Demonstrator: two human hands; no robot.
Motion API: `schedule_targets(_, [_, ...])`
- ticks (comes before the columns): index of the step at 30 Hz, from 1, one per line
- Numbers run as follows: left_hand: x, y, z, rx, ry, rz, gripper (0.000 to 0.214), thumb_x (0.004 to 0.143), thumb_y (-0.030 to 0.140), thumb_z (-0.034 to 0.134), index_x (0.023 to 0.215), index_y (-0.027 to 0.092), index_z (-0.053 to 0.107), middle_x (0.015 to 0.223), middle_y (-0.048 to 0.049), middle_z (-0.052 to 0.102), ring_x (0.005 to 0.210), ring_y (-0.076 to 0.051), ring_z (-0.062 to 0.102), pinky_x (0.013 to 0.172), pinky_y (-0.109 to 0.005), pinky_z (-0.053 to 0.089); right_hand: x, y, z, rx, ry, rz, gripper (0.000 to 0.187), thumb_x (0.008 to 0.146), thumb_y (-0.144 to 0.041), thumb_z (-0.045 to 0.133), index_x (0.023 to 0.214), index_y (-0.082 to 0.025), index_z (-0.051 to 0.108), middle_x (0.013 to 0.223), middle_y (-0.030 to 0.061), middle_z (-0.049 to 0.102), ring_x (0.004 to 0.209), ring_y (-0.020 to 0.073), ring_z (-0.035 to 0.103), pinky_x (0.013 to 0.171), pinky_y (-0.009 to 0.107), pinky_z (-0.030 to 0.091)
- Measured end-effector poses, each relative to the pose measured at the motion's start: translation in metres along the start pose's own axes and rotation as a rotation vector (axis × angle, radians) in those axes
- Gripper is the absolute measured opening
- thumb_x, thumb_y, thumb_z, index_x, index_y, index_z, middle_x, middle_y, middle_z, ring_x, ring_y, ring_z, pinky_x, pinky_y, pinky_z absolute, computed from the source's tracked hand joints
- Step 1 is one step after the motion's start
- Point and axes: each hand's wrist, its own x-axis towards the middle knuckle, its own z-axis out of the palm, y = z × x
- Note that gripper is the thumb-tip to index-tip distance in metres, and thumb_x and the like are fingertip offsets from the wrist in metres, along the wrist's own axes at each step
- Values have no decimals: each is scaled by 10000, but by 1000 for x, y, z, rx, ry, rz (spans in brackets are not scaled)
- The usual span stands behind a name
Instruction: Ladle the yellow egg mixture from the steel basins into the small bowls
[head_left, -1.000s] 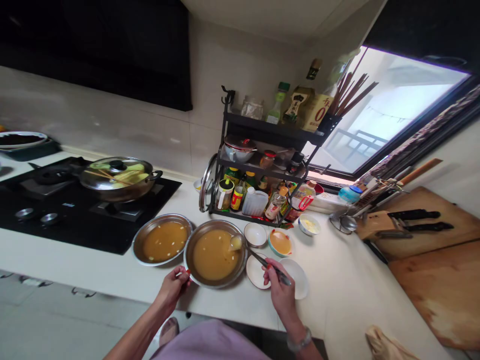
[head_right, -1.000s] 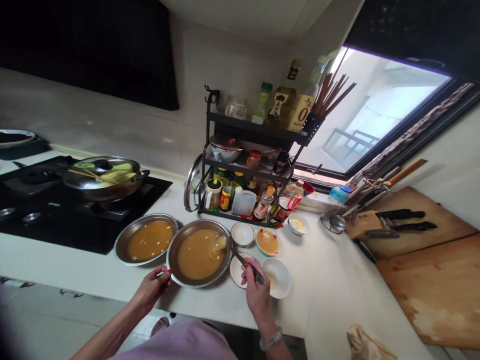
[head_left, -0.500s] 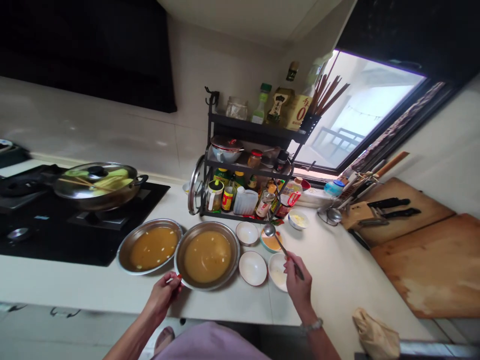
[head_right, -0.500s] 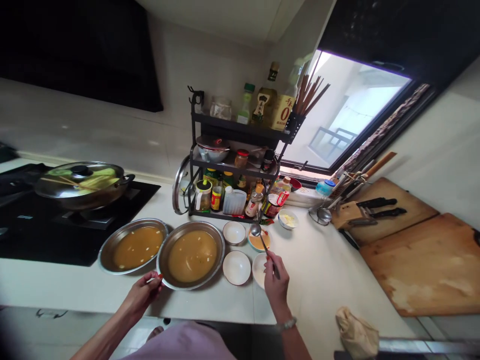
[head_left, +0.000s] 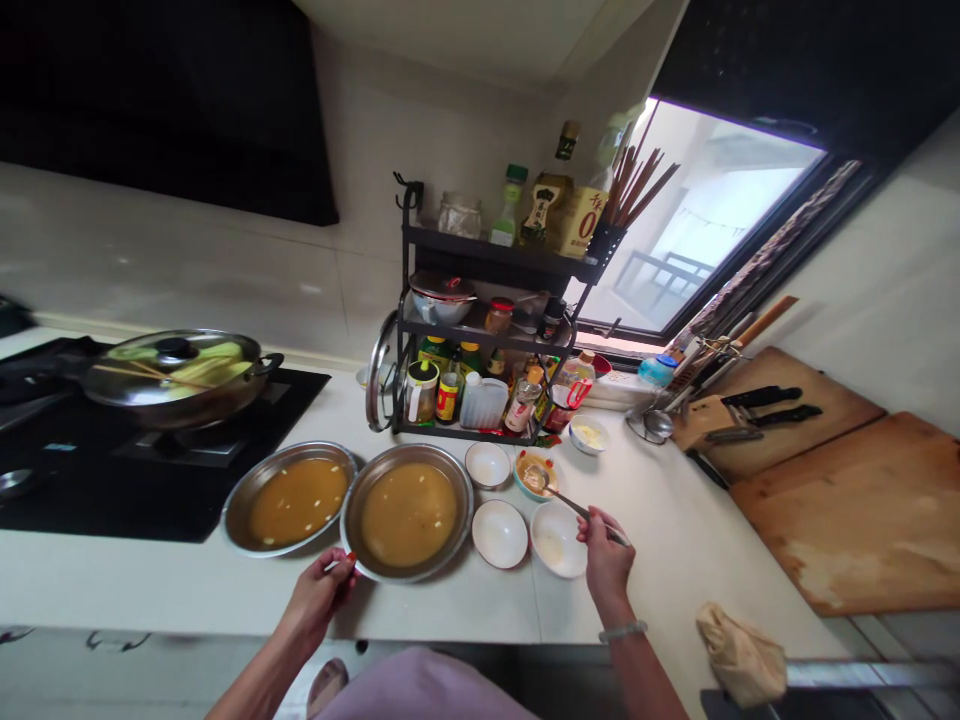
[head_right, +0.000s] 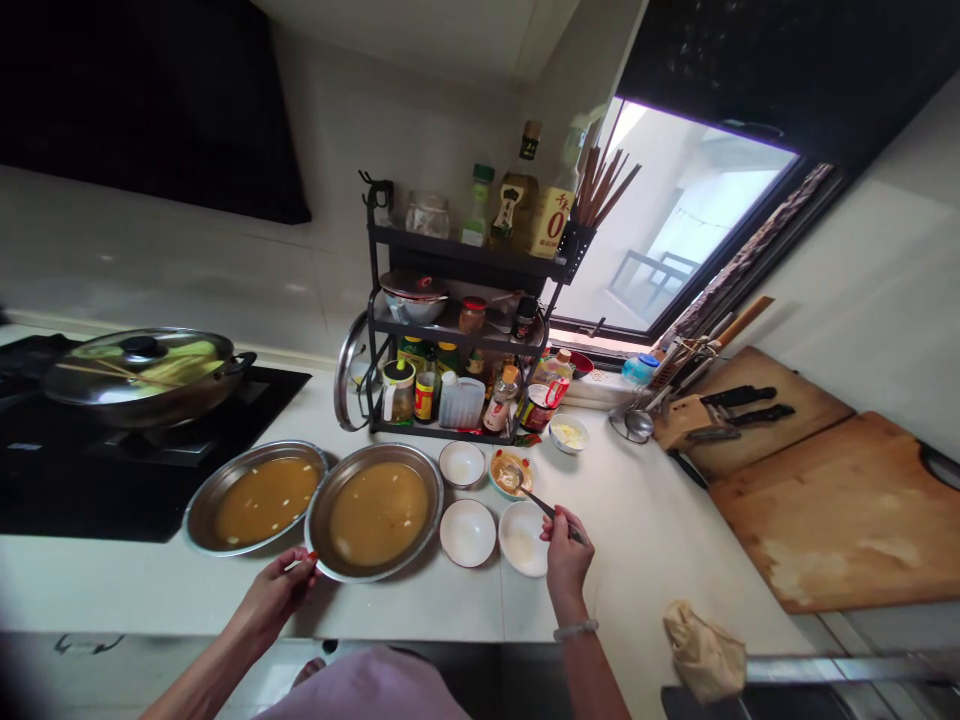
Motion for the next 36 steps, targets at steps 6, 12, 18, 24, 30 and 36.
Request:
schedule_targets(6, [8,-7,-4,-49,-3,-27,332,489,245,777,670,191,504,491,45,575,419,-80,490,431,-168,351,5,-10,-3,100,22,54,375,624,-405,754,839,-112,659,551,13,660,455,122,555,443,236,474])
schedule_targets(12, [6,-4,-3,-56,-2,-31,317,497,232,775,671,190,513,499,41,582,429,-84,502,434,-170,357,4,-20,-2,137,4,75,363,612,-375,765,834,-107,661,543,18,654,464,122,550,448,234,463])
schedule_targets(18, [0,1,0,-33,-21,-30,389,445,277,798,658,196,483,483,55,572,427,-74,483,428,-162,339,-6,-29,1,165,-85,56,383,621,-403,779,840,-109,671,541,15,641,480,133,559,452,238,448])
schedule_targets(24, [0,0,0,-35,-39,-19,413,436,298,796,672,202,472,477,57,579,416,-69,467,424,-161,331,-38,-44,20,179,-226,93,378,644,-429,772,849,-123,684,585,34,667,481,129,546,446,237,431])
schedule_targets(30, [2,-2,0,-22,-9,-27,377,481,303,787,680,197,485,477,51,583,411,-77,481,425,-165,325,-72,-40,41,61,-390,31,370,722,-460,717,888,-131,694,566,18,644,475,142,552,435,250,459])
schedule_targets(36, [1,-1,1,-22,-11,-8,365,489,316,784,662,195,487,481,50,578,404,-77,472,421,-169,318,-91,-26,37,-92,-698,-438,240,897,-320,550,1017,-196,717,803,64,687,583,139,613,506,246,535])
